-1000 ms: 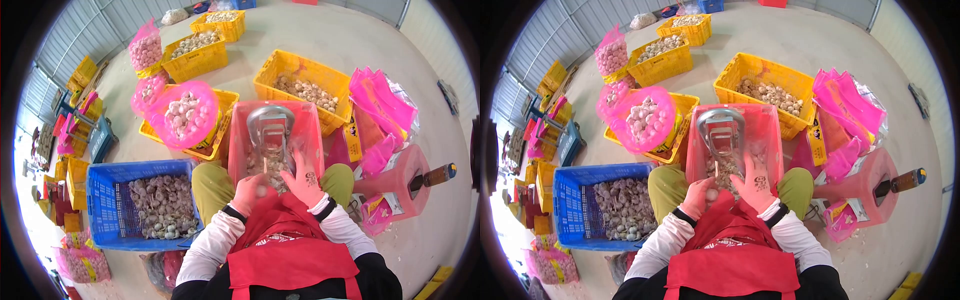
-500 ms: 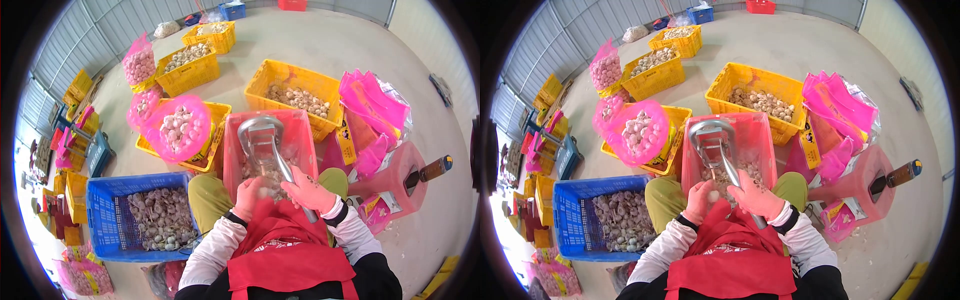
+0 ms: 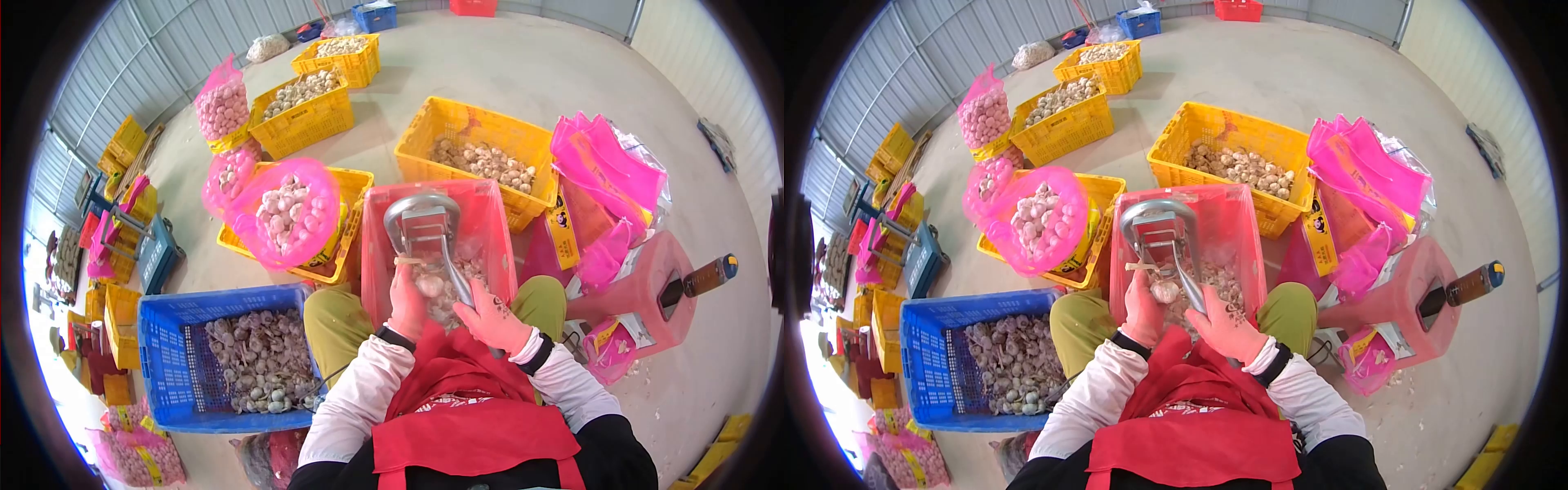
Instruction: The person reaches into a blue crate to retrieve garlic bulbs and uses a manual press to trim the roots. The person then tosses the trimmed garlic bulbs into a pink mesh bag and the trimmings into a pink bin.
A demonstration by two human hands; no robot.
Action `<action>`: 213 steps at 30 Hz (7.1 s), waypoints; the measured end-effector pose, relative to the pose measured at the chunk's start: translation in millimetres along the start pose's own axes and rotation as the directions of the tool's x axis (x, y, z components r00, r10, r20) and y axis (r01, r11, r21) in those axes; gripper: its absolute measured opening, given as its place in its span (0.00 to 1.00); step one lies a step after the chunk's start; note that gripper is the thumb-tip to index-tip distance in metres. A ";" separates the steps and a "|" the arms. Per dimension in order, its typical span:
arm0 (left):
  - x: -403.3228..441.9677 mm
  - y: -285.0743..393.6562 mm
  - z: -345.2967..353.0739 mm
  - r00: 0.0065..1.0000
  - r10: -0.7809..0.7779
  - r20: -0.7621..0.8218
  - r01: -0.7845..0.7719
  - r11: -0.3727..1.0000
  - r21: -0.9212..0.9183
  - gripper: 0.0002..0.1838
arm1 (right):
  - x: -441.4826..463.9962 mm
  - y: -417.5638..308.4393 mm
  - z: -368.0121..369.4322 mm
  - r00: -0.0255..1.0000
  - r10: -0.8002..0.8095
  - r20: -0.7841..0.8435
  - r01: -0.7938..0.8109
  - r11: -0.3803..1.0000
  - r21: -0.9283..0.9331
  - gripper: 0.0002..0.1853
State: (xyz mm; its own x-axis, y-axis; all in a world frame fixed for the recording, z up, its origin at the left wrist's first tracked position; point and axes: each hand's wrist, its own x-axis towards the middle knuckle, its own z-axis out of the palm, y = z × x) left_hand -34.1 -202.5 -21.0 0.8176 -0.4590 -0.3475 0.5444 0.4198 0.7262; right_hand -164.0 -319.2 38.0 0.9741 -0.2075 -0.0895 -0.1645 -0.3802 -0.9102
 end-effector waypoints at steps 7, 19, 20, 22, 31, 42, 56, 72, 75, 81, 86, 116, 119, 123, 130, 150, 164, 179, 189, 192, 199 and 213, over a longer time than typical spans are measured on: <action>7.4 -18.1 -32.8 0.959 0.227 0.172 -0.256 0.952 0.170 0.20 | 32.8 58.4 25.2 0.903 -0.351 -0.248 0.282 0.920 -0.273 0.27; -56.6 14.7 -28.7 0.817 0.238 0.525 -0.542 0.629 0.558 0.40 | 8.8 10.3 40.4 0.953 -0.229 -0.201 0.260 0.954 0.147 0.27; -69.6 27.6 -20.5 0.878 0.103 0.468 -0.284 0.899 0.333 0.42 | 11.2 17.0 42.5 0.992 -0.053 -0.118 0.102 0.881 0.461 0.24; -77.6 32.7 -16.0 0.878 -0.060 0.475 -0.015 0.988 0.153 0.42 | 11.9 17.2 43.9 0.992 -0.026 -0.127 0.083 0.880 0.468 0.22; -69.2 19.5 -18.6 0.905 -0.049 0.422 -0.057 0.970 0.236 0.39 | 11.3 9.1 22.3 0.922 -0.302 -0.242 0.252 0.943 -0.217 0.14; -63.2 24.3 -24.2 0.892 -0.007 0.451 -0.208 0.881 0.424 0.43 | 11.8 -24.2 20.3 0.970 -0.166 -0.177 0.128 0.970 -0.209 0.11; -57.8 35.8 -42.4 0.893 -0.151 0.424 0.121 0.988 0.097 0.42 | -11.7 -33.6 -3.9 0.958 -0.231 0.167 0.280 0.876 -0.393 0.18; -50.9 27.1 -30.9 0.891 -0.153 0.428 0.175 0.984 -0.013 0.45 | 18.1 28.0 -2.4 0.932 -0.250 -0.262 0.176 0.945 -0.277 0.31; -37.3 18.1 -30.8 0.911 -0.115 0.395 0.129 0.992 -0.010 0.41 | 7.6 33.9 15.9 0.974 -0.132 -0.182 0.130 0.991 -0.026 0.28; -21.7 10.7 -30.9 0.908 -0.163 0.386 0.166 0.986 0.026 0.36 | -0.6 -12.0 -1.5 0.997 0.057 -0.056 -0.059 0.998 -0.031 0.24; -16.8 8.4 -27.5 0.916 -0.136 0.377 0.143 0.990 0.009 0.36 | -2.6 -12.1 -3.1 0.994 0.110 -0.010 -0.110 0.994 -0.014 0.25; -31.2 15.4 -0.5 0.963 -0.182 0.197 0.203 0.975 -0.088 0.25 | -0.7 -1.2 -3.4 0.989 0.138 0.059 -0.139 0.990 0.002 0.26; -27.8 15.6 -4.8 0.951 -0.203 0.235 0.230 0.968 -0.095 0.26 | 3.6 8.7 -0.2 0.997 0.071 0.019 -0.071 0.997 -0.005 0.26; -21.2 8.2 -18.6 0.934 -0.184 0.305 0.215 0.974 -0.073 0.27 | 12.1 38.1 11.7 0.999 -0.006 -0.032 0.005 0.999 -0.038 0.25; -46.8 18.3 -19.0 0.934 -0.117 0.336 0.138 0.990 -0.039 0.34 | 11.5 27.4 8.3 0.938 -0.259 -0.230 0.121 0.867 -0.484 0.30; -81.4 37.7 -40.9 0.930 -0.202 0.308 0.181 0.979 0.095 0.25 | 16.4 -1.0 18.9 0.957 0.048 0.288 -0.134 0.948 0.288 0.26; -80.1 18.6 -41.5 0.977 -0.124 0.175 0.102 0.987 0.126 0.21 | 21.0 5.0 55.5 0.863 -0.486 -0.135 0.467 0.871 -0.151 0.08; -68.7 25.5 -65.3 0.984 -0.160 0.073 0.174 0.948 -0.266 0.16 | 18.3 -18.6 62.6 0.932 -0.301 -0.204 0.287 0.953 -0.096 0.16; -51.9 11.4 -99.1 0.975 -0.215 0.048 0.217 0.899 -0.381 0.19 | 32.0 10.5 67.0 0.736 -0.631 0.245 0.672 0.726 -0.148 0.05; -55.8 33.3 -97.6 0.967 -0.136 0.215 0.229 0.836 -0.499 0.20 | 16.9 20.8 60.4 0.758 -0.475 0.448 0.585 0.798 -0.145 0.06; -61.9 49.8 -87.1 0.980 -0.184 0.072 0.197 0.910 -0.365 0.21 | 36.6 -16.0 70.8 0.942 -0.335 -0.023 0.330 0.937 -0.109 0.28; 51.3 190.8 -124.9 0.952 0.193 -0.237 -0.248 0.940 -0.232 0.20 | 56.2 -0.1 87.9 0.882 -0.467 0.068 0.470 0.882 -0.041 0.07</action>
State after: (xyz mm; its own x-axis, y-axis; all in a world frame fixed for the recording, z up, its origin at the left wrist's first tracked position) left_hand 135.1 -48.2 25.7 0.9279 -0.1705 -0.3315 0.3525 0.6908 0.6313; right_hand -95.6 -251.6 -2.6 0.9463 0.0559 0.3185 0.3065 -0.4692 -0.8282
